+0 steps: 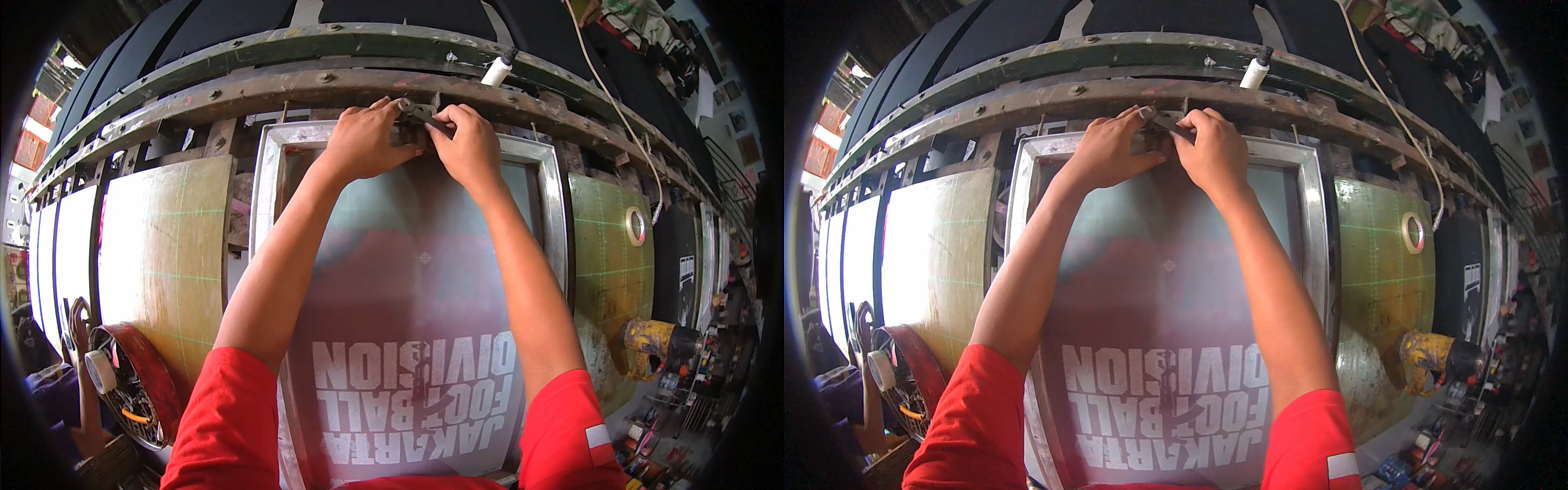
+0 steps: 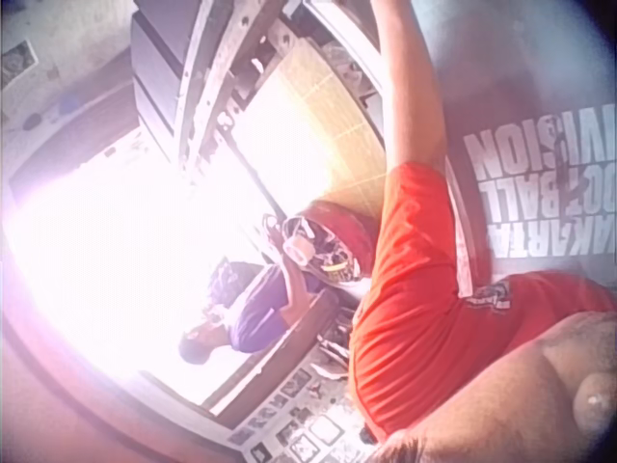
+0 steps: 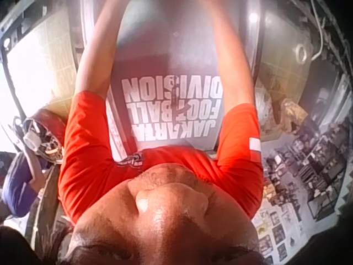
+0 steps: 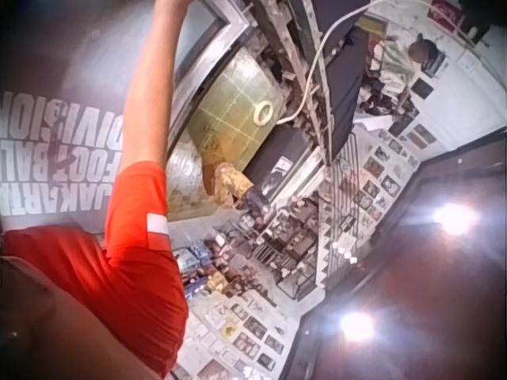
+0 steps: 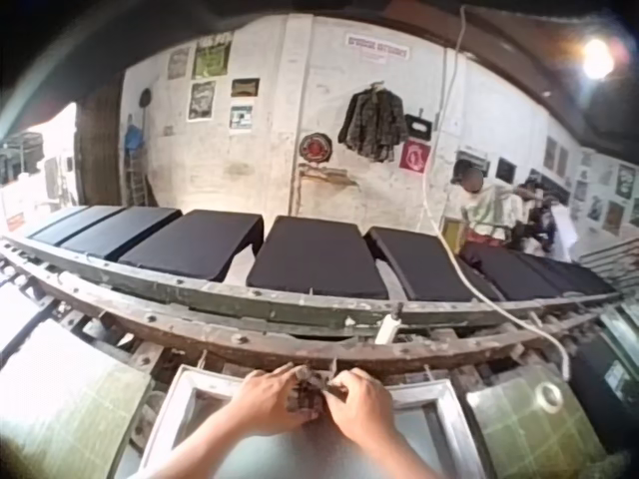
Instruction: The person positions a large rectangular sign frame on a workbench and secures it using a wrench. They tighten bolts at the top corners of the frame, then remove the frame from the bench and place it on the floor.
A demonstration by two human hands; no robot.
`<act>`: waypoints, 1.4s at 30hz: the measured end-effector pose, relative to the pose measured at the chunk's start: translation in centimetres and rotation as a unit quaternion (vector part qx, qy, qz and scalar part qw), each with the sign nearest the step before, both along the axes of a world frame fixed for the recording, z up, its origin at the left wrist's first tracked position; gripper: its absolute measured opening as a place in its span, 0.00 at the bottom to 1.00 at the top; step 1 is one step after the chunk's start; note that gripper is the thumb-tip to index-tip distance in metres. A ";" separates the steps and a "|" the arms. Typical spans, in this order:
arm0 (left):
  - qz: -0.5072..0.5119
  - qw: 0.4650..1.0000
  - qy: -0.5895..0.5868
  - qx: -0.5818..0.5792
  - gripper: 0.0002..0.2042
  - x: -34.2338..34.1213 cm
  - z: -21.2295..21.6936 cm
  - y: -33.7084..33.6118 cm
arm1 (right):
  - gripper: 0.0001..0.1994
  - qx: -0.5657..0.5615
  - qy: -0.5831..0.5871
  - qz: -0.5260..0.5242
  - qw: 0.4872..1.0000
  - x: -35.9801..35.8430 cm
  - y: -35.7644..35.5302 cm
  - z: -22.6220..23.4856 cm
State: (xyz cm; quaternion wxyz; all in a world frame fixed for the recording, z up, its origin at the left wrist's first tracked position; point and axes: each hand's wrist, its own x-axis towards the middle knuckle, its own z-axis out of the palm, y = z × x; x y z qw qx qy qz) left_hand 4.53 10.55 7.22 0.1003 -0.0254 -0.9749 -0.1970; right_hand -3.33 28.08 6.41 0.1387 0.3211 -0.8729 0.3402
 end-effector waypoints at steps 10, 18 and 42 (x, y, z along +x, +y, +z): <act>0.000 1.000 0.013 -0.006 0.41 0.0 -0.5 -0.2 | 0.11 -0.015 -0.025 0.192 0.981 -4.0 6.5 1.6; -0.003 1.000 0.016 0.001 0.42 0.0 -0.6 -0.2 | 0.10 0.058 -0.061 0.235 0.968 -5.8 6.0 2.6; 0.005 0.999 0.037 0.016 0.40 0.1 -0.9 -0.2 | 0.10 0.094 0.087 0.135 0.982 -2.5 5.6 0.7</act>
